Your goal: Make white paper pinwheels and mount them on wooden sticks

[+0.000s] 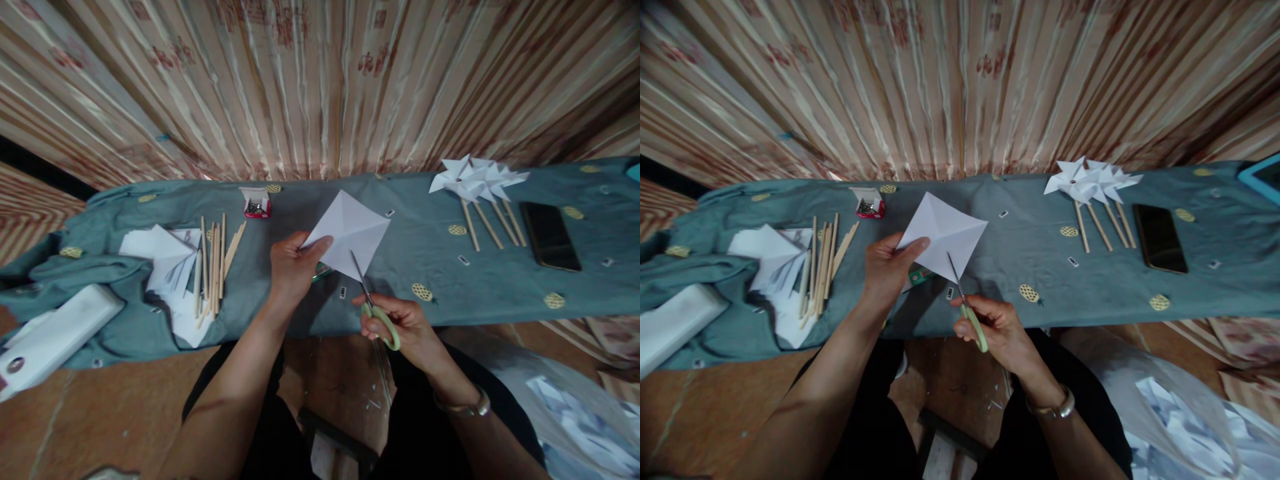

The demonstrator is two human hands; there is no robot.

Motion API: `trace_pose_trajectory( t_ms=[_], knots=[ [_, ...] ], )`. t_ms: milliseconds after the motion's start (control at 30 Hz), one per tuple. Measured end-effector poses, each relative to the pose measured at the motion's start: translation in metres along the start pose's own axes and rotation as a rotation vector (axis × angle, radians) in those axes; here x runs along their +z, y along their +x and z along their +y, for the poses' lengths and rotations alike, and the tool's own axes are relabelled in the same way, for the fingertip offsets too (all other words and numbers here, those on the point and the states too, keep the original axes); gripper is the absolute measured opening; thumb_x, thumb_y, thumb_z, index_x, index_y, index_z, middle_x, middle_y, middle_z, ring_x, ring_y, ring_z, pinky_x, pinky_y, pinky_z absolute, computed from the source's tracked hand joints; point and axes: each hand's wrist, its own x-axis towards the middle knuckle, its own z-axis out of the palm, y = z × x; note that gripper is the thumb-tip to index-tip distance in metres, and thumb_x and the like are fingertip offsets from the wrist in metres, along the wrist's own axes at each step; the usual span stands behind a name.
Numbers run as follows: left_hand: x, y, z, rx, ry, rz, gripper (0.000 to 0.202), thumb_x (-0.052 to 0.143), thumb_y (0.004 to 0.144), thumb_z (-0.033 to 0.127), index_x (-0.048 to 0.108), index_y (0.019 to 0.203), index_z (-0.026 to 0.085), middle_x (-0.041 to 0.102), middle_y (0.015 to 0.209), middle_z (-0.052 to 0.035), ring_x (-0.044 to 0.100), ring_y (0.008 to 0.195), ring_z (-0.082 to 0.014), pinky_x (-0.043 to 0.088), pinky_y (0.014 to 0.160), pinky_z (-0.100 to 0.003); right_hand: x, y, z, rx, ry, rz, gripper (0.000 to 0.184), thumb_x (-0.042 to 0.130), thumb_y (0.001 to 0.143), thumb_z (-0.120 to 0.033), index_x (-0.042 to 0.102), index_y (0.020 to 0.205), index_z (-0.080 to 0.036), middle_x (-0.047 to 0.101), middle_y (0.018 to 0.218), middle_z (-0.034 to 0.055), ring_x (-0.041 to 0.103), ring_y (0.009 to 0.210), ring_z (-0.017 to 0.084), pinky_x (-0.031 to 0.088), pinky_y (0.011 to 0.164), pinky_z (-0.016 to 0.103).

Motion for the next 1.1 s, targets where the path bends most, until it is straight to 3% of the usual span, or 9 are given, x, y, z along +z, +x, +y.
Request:
trace_pose_trajectory(
  t_ms=[1100],
  knots=[
    [0.0026,-0.0047,-0.0043,-0.038,0.019,-0.063,0.019,0.076,0.069,0.037,0.072,0.067,0.018,0.065,0.062,0.0019,0.059,0.057,-0.0133,0.047,0.057,-0.025,-0.0016,-0.0001,0.0056,-0.049,-0.043,0.058,0.041,0.082,0.067,-0.049,0.076,0.097,-0.021,0.064,0.06,-0.0016,0.051,0.051,0.009,0.043,0.049,0.023]
  ],
)
